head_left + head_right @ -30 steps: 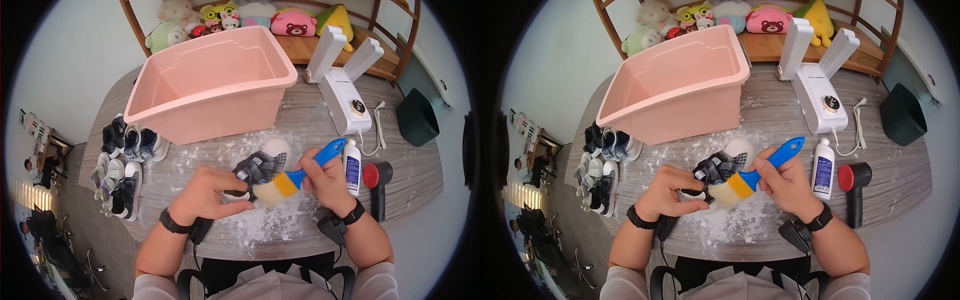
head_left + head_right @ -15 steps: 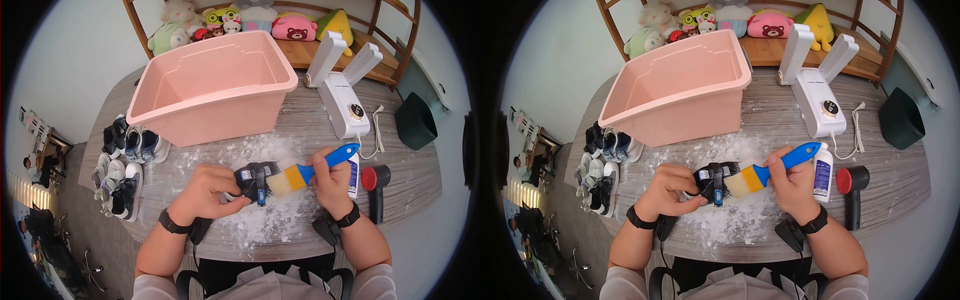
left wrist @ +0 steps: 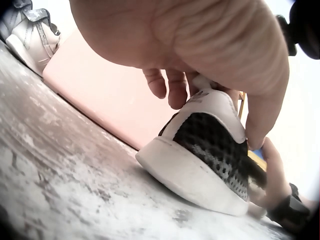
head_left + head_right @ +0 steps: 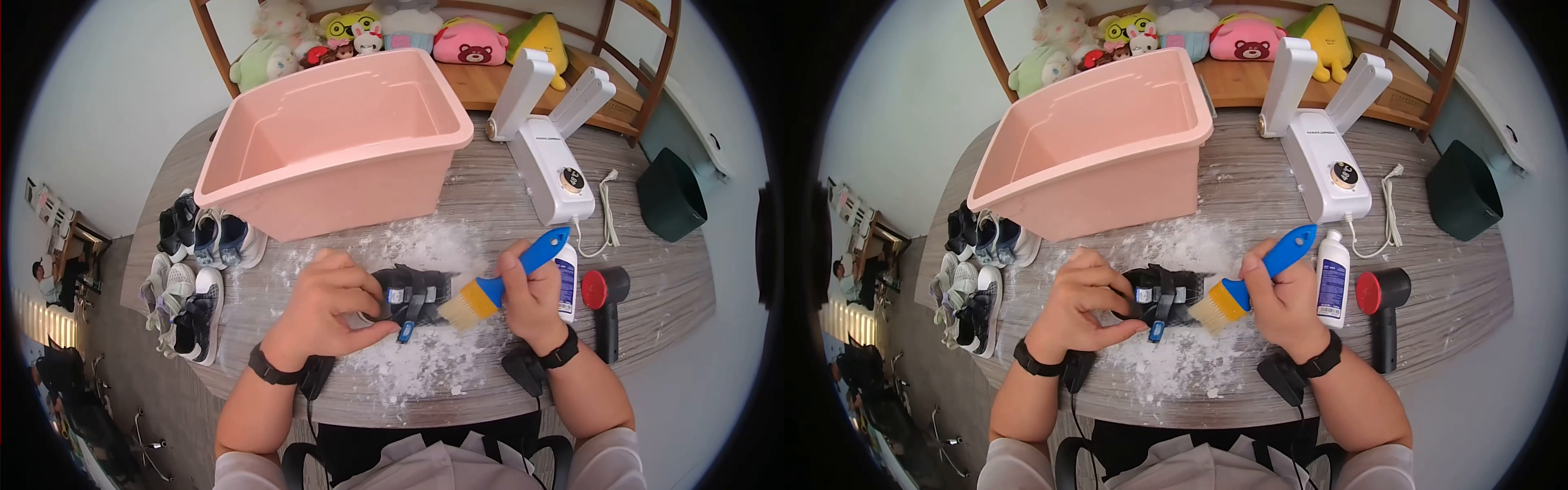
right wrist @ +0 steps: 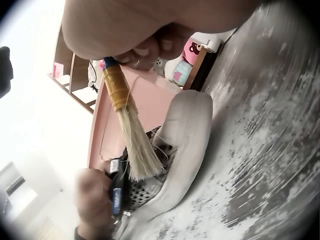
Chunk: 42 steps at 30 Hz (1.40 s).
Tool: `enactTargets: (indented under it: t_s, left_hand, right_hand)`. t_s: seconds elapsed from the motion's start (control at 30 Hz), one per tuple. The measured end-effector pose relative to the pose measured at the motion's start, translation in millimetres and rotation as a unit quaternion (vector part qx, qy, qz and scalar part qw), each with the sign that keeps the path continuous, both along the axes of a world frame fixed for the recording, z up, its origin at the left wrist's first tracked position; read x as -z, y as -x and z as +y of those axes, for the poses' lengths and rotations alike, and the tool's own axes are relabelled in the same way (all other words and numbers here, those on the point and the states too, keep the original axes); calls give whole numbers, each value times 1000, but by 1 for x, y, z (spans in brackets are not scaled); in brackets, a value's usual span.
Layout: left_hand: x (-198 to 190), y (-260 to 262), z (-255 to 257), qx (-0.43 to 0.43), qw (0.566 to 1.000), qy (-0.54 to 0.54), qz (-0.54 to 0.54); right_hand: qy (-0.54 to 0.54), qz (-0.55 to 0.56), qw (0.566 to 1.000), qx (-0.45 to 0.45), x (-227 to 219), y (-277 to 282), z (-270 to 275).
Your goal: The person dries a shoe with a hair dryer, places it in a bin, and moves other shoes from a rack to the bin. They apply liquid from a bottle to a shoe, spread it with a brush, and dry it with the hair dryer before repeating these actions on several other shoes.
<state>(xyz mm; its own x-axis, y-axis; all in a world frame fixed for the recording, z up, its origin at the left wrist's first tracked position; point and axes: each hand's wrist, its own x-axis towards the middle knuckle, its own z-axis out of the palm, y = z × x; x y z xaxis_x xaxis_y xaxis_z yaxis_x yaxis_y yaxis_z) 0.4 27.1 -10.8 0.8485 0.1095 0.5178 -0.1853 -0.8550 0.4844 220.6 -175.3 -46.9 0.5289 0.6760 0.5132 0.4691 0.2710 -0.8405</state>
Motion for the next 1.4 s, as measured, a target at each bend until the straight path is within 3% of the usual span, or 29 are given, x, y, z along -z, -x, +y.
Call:
enactTargets:
  t_s: [0.03,0.13,0.17,0.23,0.27,0.3,0.37,0.47,0.6,0.87,0.97,1.03,1.07,1.13,1.3,1.37,1.4]
  left_hand:
    - [-5,-1,0,-3,999,-36,8]
    - [-6,-2,-4,-20,999,-38,-8]
    - [-5,-1,-5,-20,999,-35,-6]
    - [-7,-3,-6,-24,999,-36,-2]
    - [-8,-4,-7,-22,999,-37,-3]
    - [-9,-4,-9,-29,999,-43,-1]
    - [-8,-3,-10,-39,998,-48,0]
    - [-2,-4,-9,-67,995,-77,7]
    - [6,-2,-4,-21,995,-90,30]
    - [-7,-1,-6,-23,998,-43,41]
    - [-12,-4,-16,-59,998,-35,16]
    - [-14,-8,-22,-135,989,-59,1]
    - [-18,-11,-26,-134,989,-61,1]
    - [-27,-16,-37,-214,964,-148,51]
    - [-29,-32,-58,-235,960,-138,62]
    - [-19,-36,-57,-236,960,-129,75]
    - [-14,-36,-53,-183,975,-106,67]
  right_hand:
    - [0,-2,1000,3,-3,-1,-1]
    - [39,170,985,11,-16,-2,-9]
    - [42,172,984,11,-14,-1,-8]
    - [97,137,982,-91,-10,0,-4]
    - [76,22,995,-64,-6,2,-2]
    - [75,21,995,-63,-7,3,-3]
    - [37,137,990,11,-10,4,-3]
    - [60,185,980,-26,-12,0,-4]
    - [-7,100,993,58,-9,1,0]
    - [38,126,991,-14,-16,0,-3]
    - [44,179,982,-37,-19,5,-4]
    - [62,64,995,-44,-14,5,-1]
    - [72,41,996,-45,-14,2,-2]
    - [76,67,994,-42,-16,0,-2]
    - [90,140,984,-59,-18,-1,-2]
    - [47,93,995,11,-9,0,0]
    - [50,93,994,12,-9,-3,-2]
